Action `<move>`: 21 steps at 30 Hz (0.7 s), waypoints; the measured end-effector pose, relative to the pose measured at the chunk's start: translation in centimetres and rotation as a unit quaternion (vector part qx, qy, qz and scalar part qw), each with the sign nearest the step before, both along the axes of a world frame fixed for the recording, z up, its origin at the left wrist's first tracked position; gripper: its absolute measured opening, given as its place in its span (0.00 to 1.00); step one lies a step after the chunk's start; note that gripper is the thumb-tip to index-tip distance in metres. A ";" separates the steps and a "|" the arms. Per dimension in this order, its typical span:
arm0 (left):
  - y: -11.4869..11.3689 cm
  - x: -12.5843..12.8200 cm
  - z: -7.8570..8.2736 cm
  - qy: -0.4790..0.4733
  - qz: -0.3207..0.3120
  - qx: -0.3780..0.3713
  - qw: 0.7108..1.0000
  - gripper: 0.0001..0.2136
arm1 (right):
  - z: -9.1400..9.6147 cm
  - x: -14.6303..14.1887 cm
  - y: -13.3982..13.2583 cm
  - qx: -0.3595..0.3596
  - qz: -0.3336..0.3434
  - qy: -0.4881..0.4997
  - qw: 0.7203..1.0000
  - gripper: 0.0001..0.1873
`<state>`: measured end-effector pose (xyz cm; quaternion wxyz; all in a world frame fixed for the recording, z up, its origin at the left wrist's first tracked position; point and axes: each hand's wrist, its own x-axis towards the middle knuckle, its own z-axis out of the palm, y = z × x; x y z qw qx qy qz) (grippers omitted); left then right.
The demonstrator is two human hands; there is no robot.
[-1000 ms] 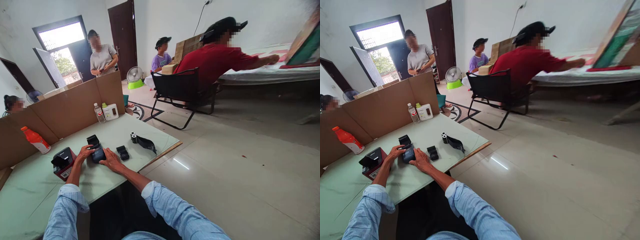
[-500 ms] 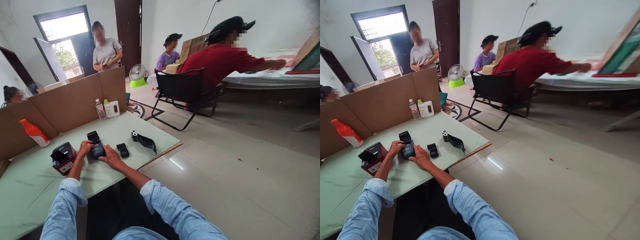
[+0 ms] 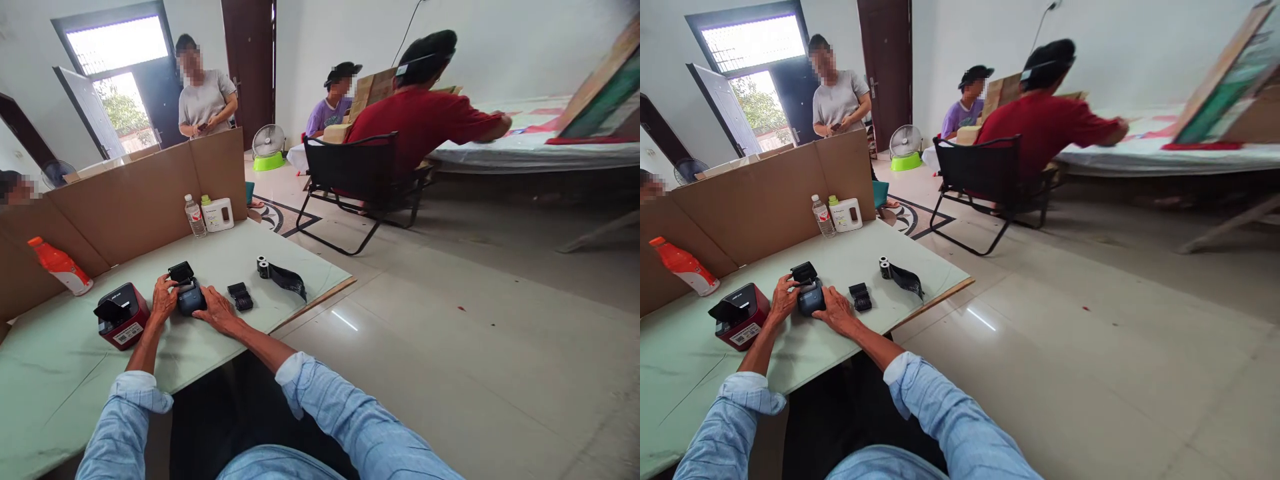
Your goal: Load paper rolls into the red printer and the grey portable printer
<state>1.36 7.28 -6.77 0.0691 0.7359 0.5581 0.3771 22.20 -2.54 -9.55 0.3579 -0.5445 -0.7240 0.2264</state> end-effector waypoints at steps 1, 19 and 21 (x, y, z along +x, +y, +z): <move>-0.1 -0.1 -0.1 0.010 0.001 0.011 1.000 0.08 | 0.0 0.1 0.0 0.014 0.007 -0.004 1.000 0.34; 0.5 1.3 5.0 0.010 0.038 -0.034 0.999 0.09 | 1.9 8.4 -0.3 -0.070 -0.139 -0.181 0.971 0.17; 0.8 1.4 5.6 0.015 0.040 -0.054 0.998 0.11 | 2.0 8.5 -0.3 -0.084 -0.144 -0.182 0.969 0.15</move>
